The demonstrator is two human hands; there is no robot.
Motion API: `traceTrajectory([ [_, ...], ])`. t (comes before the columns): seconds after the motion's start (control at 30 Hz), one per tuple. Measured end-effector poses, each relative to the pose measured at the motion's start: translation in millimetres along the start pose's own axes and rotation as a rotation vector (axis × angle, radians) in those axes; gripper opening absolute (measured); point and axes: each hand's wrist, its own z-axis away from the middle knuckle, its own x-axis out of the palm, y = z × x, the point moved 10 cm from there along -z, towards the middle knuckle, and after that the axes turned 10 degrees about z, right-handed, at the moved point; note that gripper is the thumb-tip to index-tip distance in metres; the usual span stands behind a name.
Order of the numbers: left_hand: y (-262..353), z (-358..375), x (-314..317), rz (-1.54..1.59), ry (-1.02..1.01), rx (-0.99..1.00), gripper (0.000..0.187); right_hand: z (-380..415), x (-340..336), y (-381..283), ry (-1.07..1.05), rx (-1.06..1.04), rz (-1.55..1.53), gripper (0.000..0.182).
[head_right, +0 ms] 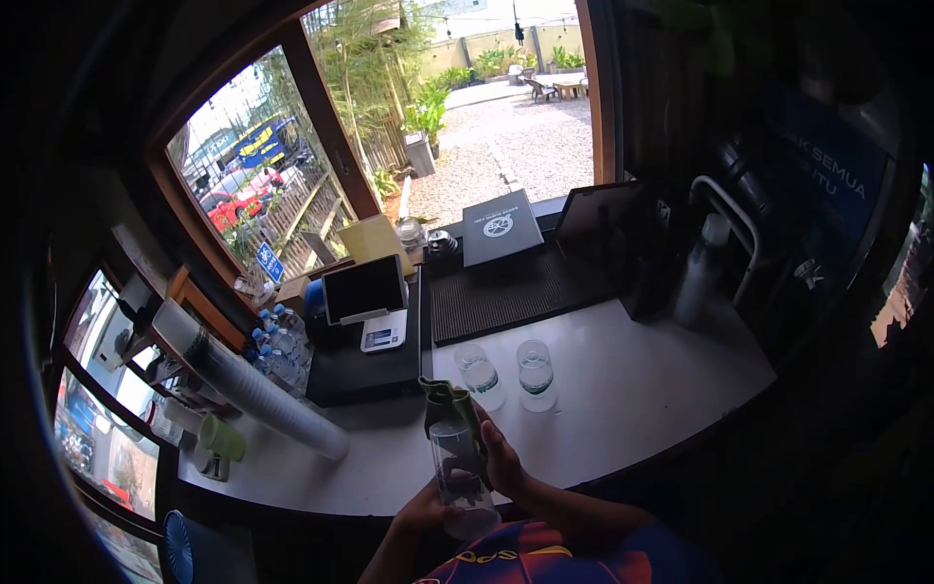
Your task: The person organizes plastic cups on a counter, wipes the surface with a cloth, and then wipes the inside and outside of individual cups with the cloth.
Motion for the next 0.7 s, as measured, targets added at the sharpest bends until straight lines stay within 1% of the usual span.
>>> traceTrajectory([
  [0.07,15.3,0.1,-2.2,0.087,0.032,0.144,0.105,15.4,22.5,-0.7,-0.122,-0.064,0.046,0.074],
  [0.1,28.9,3.9,-11.3,0.115,0.201,0.209,0.1,22.8,25.1,-10.8,-0.141,-0.209,0.342,0.077],
  [0.13,58.0,4.6,-7.2,0.339,0.169,0.395,0.092,33.9,37.7,-18.5,-0.246,-0.277,0.613,0.066],
  [0.2,54.1,-1.6,-13.3,0.327,0.324,0.177,0.087,51.2,41.3,-13.4,-0.304,-0.498,1.037,0.057],
  [0.23,55.8,-4.9,1.2,0.415,0.29,0.123,0.087,46.6,30.8,-15.0,-0.31,-0.492,1.047,0.054],
  [0.27,38.0,-5.1,-3.7,-0.227,0.227,0.221,0.1,41.2,23.1,-18.9,-0.317,-0.483,1.056,0.052],
  [0.3,31.3,-7.1,10.7,-0.24,0.149,0.142,0.106,35.7,16.0,-45.5,-0.182,-0.611,0.982,0.068],
  [0.33,27.0,-7.5,27.8,-0.252,0.071,0.064,0.113,27.1,-0.3,-47.9,-0.085,-0.496,0.893,0.086],
  [0.37,24.3,-6.8,35.0,-0.217,0.069,0.002,0.117,20.0,-11.1,-52.5,-0.016,-0.397,0.682,0.089],
  [0.4,27.6,-7.9,36.9,-0.183,0.062,0.029,0.117,18.0,-17.4,-55.7,0.055,-0.297,0.471,0.093],
  [0.43,32.1,-9.2,36.4,-0.153,0.052,0.057,0.117,28.2,-9.9,-50.1,0.037,-0.102,0.275,0.095],
  [0.47,37.0,-9.9,35.5,-0.124,0.039,0.085,0.117,37.1,-15.7,-22.9,-0.053,-0.193,0.404,0.093],
  [0.5,39.2,-7.2,37.6,0.193,-0.02,0.104,0.111,48.2,-11.0,-13.2,-0.122,-0.199,0.546,0.093],
  [0.53,26.8,-8.2,34.2,0.236,-0.09,0.095,0.109,51.9,-5.6,-10.4,-0.194,-0.208,0.691,0.093],
  [0.57,4.9,-11.0,25.6,0.279,-0.159,0.085,0.106,48.6,-9.3,-12.8,-0.172,-0.153,0.69,0.095],
  [0.6,-7.5,-10.9,25.1,0.324,-0.224,0.068,0.105,39.4,-16.2,-7.2,-0.206,-0.062,0.606,0.095],
  [0.63,3.6,-3.9,45.7,0.297,-0.204,-0.106,0.104,26.5,-26.6,-0.8,-0.238,0.031,0.519,0.095],
  [0.67,-33.4,-12.9,51.2,0.378,-0.42,-0.033,0.11,15.4,-30.8,2.1,-0.269,0.122,0.431,0.095],
  [0.7,-46.3,-11.0,54.9,0.379,-0.437,-0.072,0.111,10.4,-34.7,-1.3,-0.155,0.283,0.193,0.092],
])
